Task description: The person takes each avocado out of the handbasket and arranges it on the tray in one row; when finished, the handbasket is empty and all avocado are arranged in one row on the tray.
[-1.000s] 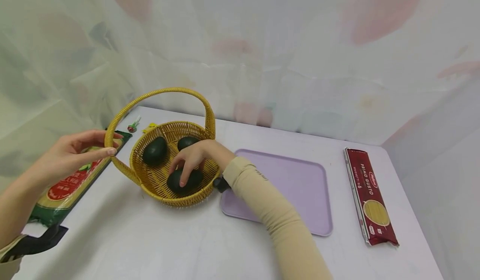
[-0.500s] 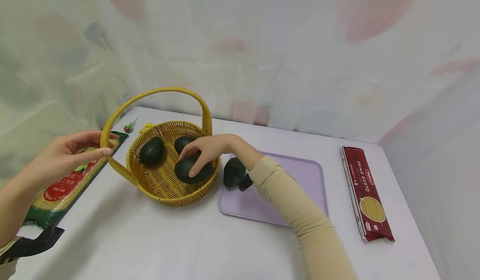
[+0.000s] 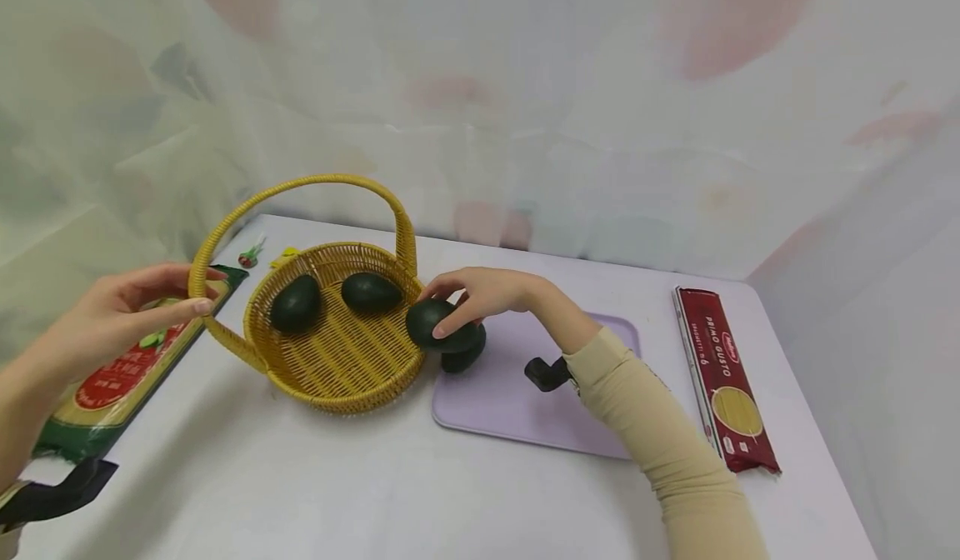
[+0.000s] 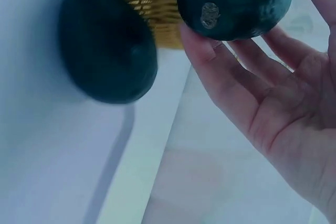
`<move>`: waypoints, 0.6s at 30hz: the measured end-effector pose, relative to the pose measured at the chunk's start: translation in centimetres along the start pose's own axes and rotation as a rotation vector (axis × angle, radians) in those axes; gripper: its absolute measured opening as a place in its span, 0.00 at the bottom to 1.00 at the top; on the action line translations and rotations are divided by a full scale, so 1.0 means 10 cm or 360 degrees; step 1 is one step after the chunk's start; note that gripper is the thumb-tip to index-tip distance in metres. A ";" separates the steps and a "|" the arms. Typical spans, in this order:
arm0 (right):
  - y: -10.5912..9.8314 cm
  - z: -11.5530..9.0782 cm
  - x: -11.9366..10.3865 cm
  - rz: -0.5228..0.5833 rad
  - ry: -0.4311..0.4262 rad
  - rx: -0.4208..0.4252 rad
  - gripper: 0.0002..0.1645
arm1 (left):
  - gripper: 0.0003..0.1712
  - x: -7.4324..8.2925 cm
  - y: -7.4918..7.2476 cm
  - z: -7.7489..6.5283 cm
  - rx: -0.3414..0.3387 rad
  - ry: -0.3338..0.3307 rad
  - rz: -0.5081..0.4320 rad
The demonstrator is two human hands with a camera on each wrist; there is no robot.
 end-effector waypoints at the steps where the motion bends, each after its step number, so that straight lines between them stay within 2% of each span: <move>1: -0.01 -0.04 0.03 0.0018 0.0018 0.0019 0.33 | 0.17 0.00 0.00 0.00 -0.0001 0.0003 -0.0006; 6: 0.02 -0.24 0.25 0.0147 0.0100 0.0140 0.33 | 0.16 0.00 0.00 0.01 -0.0002 0.0018 -0.0030; 10: 0.11 -0.39 0.43 0.0295 0.0169 0.0317 0.34 | 0.16 0.01 0.00 0.01 0.0005 0.0011 -0.0029; 18: 0.33 -0.60 0.71 0.0782 0.0299 0.0675 0.39 | 0.16 0.01 0.00 0.01 0.0007 0.0015 -0.0028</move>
Point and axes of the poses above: each hand's wrist, its own z-axis towards the middle knuckle, its own y-axis out of the palm, x = y × z, the point moved 3 cm from there along z, towards the middle knuckle, and after that the axes turned 2 degrees about y, right-handed, at the moved point
